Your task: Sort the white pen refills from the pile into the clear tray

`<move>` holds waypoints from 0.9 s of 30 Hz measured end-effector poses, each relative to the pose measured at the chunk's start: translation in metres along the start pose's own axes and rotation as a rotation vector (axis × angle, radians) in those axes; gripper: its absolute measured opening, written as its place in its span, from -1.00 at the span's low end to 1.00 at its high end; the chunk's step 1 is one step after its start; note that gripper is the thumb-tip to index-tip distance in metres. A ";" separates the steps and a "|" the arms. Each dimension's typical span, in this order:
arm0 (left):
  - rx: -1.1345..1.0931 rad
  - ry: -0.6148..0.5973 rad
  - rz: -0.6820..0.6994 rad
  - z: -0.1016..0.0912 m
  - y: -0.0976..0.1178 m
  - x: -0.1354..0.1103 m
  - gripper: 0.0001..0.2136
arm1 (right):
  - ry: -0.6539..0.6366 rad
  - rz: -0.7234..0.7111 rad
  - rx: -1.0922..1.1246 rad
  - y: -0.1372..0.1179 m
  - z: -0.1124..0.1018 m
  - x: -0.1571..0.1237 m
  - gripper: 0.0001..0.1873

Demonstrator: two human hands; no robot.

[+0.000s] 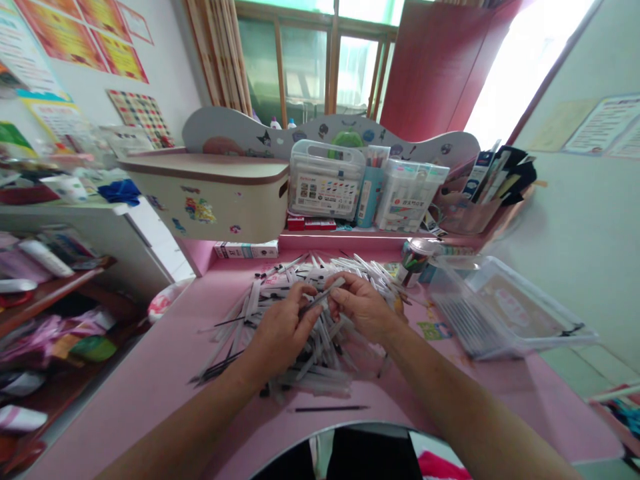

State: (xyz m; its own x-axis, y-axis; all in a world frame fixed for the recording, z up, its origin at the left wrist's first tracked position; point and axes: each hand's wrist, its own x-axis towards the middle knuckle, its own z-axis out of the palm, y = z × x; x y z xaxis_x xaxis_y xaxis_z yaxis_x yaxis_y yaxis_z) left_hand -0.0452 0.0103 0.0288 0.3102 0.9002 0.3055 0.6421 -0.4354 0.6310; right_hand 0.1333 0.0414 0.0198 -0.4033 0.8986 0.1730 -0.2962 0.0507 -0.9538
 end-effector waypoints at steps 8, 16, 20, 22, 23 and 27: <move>-0.070 0.306 0.205 0.012 -0.015 -0.004 -0.56 | 0.264 -0.334 -0.370 -0.083 -0.019 -0.019 -0.82; -0.082 0.322 0.210 0.016 -0.017 -0.005 -0.53 | 0.834 -0.436 -1.284 -0.182 -0.097 -0.081 -0.71; -0.085 0.307 0.187 0.014 -0.017 -0.003 -0.55 | 0.665 0.060 -1.747 -0.180 -0.156 -0.091 -0.84; -0.082 0.303 0.179 0.013 -0.017 -0.002 -0.55 | 0.538 0.212 -1.795 -0.171 -0.182 -0.093 -0.91; -0.077 0.300 0.180 0.012 -0.017 -0.002 -0.56 | 0.515 0.274 -1.785 -0.166 -0.193 -0.094 -0.93; -0.055 0.274 0.183 0.010 -0.016 -0.002 -0.57 | 0.527 0.475 -1.674 -0.144 -0.224 -0.098 -0.89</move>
State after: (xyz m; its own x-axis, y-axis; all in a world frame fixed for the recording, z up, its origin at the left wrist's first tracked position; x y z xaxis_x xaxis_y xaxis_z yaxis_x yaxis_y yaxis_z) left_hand -0.0491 0.0155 0.0105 0.2121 0.7766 0.5932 0.5519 -0.5961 0.5831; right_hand 0.4095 0.0439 0.0851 0.1988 0.9773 0.0730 0.9690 -0.1849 -0.1640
